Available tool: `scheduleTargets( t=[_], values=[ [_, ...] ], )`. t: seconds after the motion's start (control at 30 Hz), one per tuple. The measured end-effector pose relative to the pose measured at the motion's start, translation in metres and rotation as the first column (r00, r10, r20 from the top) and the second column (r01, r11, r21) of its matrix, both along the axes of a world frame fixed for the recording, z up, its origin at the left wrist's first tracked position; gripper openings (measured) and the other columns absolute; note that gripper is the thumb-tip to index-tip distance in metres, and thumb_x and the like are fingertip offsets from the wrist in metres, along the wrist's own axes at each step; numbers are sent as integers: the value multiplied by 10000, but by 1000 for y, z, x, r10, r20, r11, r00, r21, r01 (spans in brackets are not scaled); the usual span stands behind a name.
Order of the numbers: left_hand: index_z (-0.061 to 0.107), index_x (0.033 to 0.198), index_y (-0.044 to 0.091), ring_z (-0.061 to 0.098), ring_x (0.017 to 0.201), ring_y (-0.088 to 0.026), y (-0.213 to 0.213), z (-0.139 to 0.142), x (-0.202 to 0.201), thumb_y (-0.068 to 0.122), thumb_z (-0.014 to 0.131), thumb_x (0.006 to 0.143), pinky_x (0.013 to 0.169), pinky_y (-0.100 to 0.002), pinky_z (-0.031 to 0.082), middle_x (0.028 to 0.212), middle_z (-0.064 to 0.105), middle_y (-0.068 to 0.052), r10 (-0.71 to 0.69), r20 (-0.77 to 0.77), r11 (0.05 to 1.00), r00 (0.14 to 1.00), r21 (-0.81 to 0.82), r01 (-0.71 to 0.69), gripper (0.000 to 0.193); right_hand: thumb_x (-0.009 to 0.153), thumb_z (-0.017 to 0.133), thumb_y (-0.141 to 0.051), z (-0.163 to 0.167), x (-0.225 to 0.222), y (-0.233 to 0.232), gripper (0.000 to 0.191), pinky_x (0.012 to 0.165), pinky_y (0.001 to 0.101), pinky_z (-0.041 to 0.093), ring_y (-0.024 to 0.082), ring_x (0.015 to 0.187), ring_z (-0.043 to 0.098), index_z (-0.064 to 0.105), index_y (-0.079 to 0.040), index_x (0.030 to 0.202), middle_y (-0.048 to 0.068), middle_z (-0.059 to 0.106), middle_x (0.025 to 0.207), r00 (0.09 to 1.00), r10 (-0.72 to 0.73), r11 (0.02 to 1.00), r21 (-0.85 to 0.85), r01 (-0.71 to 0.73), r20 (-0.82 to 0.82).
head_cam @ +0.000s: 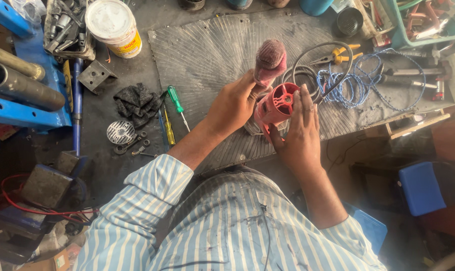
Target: The person works on a red angle grinder at a workbench. They unscrew the housing with a screwdriver, remove the cover and screws, set parts aside, and wipe the grinder body and parts with a pink cloth.
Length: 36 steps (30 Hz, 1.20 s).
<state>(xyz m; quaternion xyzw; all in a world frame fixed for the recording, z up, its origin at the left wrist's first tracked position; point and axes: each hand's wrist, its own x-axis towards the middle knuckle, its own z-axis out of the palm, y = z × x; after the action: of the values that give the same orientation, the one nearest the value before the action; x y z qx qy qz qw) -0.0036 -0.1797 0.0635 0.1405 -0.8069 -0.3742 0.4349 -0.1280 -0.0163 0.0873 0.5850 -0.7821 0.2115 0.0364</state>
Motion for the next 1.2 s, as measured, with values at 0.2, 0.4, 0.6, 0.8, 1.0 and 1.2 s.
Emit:
scheduleTargets(
  t=[0.2,0.4,0.6,0.8,1.0,1.2],
  values=[
    [555,1245,67,723,963,-365,0,-2,-1,97,607,1061,755,-442,578,1098,706,-117,-31,-52,1000,998,-2,31,193,794,824,-201,1,0,1,962,1226,552,310,454,1483,361,308,87,1553,276,292,1633,1000,-16,1000,20,16,4],
    [598,1206,83,717,988,-348,-1,12,-1,124,672,1027,805,-437,574,1078,705,-103,-73,-13,997,997,7,73,198,797,829,-206,-2,-2,2,957,1223,568,297,449,1496,353,316,86,1551,274,299,1628,1000,-7,1000,14,7,-18],
    [703,1019,98,703,1045,-305,-14,29,-11,131,748,877,860,-383,558,1158,723,-88,-124,37,974,992,-187,129,153,834,799,-170,-5,-4,5,860,1223,529,341,433,1480,400,355,71,1529,281,397,1572,999,45,995,-88,-47,-21],
    [726,1148,75,747,958,-243,-18,25,-16,109,719,929,840,-344,586,1057,756,-70,-264,132,952,956,194,236,222,1028,642,-273,30,-19,-17,596,1181,396,396,264,1350,525,409,24,1489,166,550,1451,721,331,879,-478,0,609],
    [715,1216,101,802,1046,-191,-15,-4,-27,223,705,1003,906,-320,630,1135,796,-58,-269,93,910,959,350,221,246,1119,543,-446,66,-39,-84,525,929,330,518,234,976,581,405,-16,1388,198,593,1201,520,658,703,-692,-164,545],
    [418,1451,44,631,1252,-344,-20,-49,3,225,808,923,1028,-434,508,1345,647,-179,-174,43,946,984,285,155,681,1160,505,-396,68,-34,-112,376,591,321,471,199,603,482,475,-22,1152,141,530,834,200,704,702,-711,-45,682]
  ],
)
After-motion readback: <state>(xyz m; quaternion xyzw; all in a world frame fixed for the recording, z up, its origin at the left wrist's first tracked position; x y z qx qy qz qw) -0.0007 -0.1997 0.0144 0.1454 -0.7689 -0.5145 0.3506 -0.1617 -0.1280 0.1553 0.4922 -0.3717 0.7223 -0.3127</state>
